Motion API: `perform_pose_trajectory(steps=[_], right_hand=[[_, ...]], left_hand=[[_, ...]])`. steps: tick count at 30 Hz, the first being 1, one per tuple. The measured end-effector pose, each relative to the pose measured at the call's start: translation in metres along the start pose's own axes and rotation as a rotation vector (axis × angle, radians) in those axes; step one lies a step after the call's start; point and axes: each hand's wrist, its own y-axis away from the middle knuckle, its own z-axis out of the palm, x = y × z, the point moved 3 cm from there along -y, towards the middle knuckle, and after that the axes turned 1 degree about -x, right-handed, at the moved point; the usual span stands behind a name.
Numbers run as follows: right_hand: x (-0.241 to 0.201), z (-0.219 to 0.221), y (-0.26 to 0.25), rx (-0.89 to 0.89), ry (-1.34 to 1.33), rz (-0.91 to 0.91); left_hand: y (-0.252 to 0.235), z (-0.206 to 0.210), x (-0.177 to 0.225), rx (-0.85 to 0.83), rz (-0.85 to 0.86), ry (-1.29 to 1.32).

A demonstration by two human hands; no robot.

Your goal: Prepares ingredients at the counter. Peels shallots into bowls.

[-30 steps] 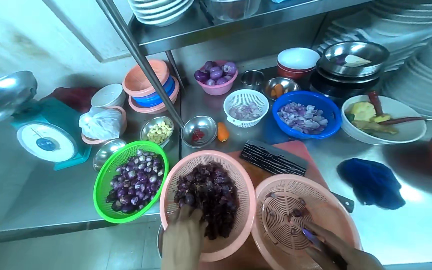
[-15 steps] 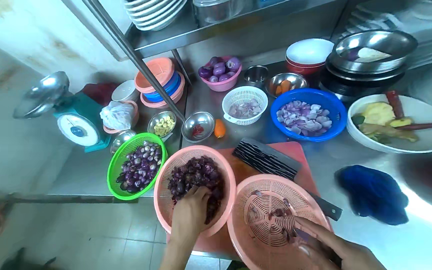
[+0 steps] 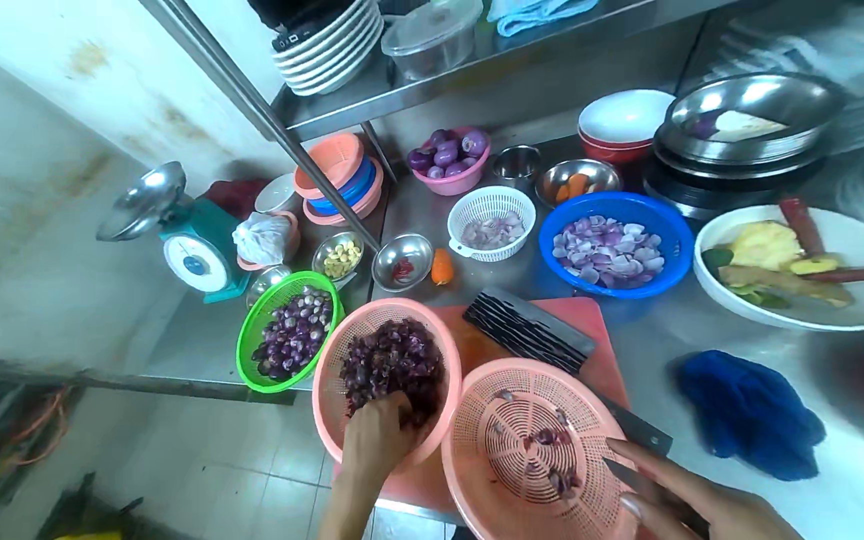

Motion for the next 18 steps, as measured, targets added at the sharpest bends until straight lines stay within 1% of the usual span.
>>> perform_pose_trajectory(steps=[3,5,7,10,12,14,16,18], right_hand=[[-0.006,0.016,0.0,0.021,-0.028,0.034],[-0.012,0.033,-0.005,0.001,-0.021,0.071],[-0.02,0.051,-0.011,-0.027,0.0,0.097],[-0.041,0.067,-0.021,-0.039,0.031,0.136],[-0.053,0.073,-0.03,-0.037,0.041,0.177],[-0.054,0.079,-0.038,-0.049,0.068,0.18],[-0.055,0.082,-0.042,-0.048,0.081,0.184],[-0.053,0.086,-0.045,0.0,0.056,0.144]], left_hand=[[0.011,-0.007,-0.023,0.155,0.094,0.201],[0.017,-0.008,-0.037,0.264,0.186,0.349],[0.016,-0.002,-0.049,0.333,0.257,0.487],[0.01,0.012,-0.06,0.379,0.4,0.692],[0.005,0.017,-0.063,0.391,0.5,0.771],[-0.001,0.021,-0.065,0.4,0.575,0.837],[-0.001,0.019,-0.065,0.39,0.583,0.875],[0.0,0.016,-0.064,0.379,0.568,0.882]])
